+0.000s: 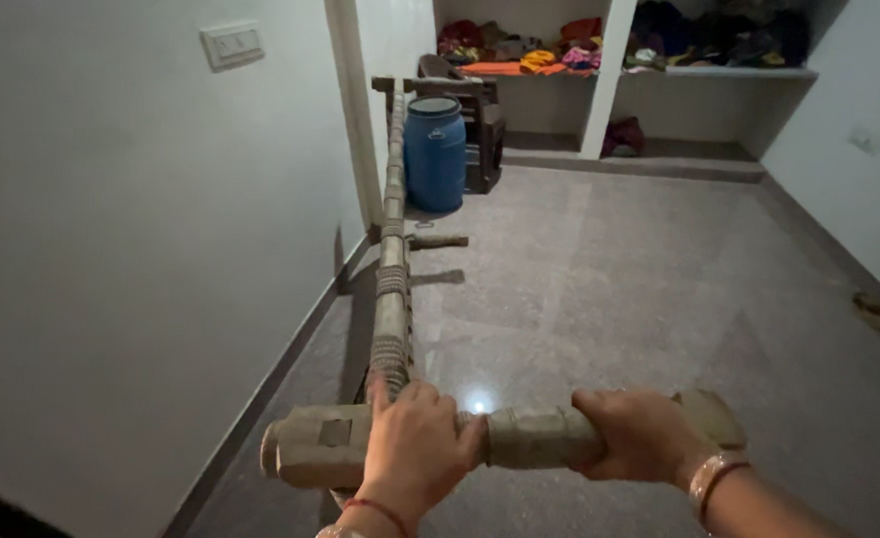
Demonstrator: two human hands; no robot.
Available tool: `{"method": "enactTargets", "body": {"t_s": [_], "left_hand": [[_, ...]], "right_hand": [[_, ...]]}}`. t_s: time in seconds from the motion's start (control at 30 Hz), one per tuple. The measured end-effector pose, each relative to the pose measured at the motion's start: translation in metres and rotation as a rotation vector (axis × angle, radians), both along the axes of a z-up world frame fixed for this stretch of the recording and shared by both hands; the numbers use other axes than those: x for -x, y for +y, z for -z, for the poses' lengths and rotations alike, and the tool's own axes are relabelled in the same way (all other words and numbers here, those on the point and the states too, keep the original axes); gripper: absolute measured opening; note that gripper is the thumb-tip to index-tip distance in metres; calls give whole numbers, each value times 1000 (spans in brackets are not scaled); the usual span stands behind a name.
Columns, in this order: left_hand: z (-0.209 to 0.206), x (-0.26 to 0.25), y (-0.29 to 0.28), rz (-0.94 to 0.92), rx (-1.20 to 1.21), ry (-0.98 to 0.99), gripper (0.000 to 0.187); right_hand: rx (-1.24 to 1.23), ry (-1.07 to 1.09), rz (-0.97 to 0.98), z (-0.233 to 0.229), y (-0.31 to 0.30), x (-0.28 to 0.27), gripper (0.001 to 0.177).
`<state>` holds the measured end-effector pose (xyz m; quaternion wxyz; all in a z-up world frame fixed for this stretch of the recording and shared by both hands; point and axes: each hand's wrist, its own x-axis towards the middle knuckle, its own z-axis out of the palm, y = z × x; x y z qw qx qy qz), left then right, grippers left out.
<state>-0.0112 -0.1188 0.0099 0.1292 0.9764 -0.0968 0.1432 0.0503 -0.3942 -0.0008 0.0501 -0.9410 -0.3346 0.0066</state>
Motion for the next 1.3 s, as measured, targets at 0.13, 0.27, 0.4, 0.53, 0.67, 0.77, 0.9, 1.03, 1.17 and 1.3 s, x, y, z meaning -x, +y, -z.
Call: {"method": "enactTargets", "body": {"t_s": [0.13, 0.27, 0.4, 0.53, 0.67, 0.77, 0.9, 1.03, 1.17, 1.3], "left_hand": [[8, -24, -8, 147, -240, 125, 47], [27, -43, -16, 274, -380, 84, 26], [31, -44, -17, 192, -223, -31, 49], [43, -40, -13, 257, -226, -48, 23], [45, -40, -17, 245, -213, -46, 37], [42, -42, -22, 144, -150, 1, 40], [46, -42, -19, 242, -222, -135, 26], [43, -41, -18, 283, -290, -127, 12], [38, -38, -31, 240, -318, -55, 15], [35, -41, -42, 203, -286, -90, 29]], "right_hand": [[31, 70, 50, -6, 8, 3, 48], [77, 32, 187, -16, 11, 21, 49], [147, -7, 86, -17, 13, 11, 54], [9, 2, 52, -10, 7, 15, 51], [7, 72, 66, -8, 6, 11, 54], [-33, 69, 44, -9, 6, 14, 51], [-32, 41, 39, -9, 5, 15, 48], [38, 53, 67, -7, 0, 8, 47], [-112, -36, -85, 3, -12, 5, 47], [-100, -22, -34, 6, -25, 0, 48]]}}
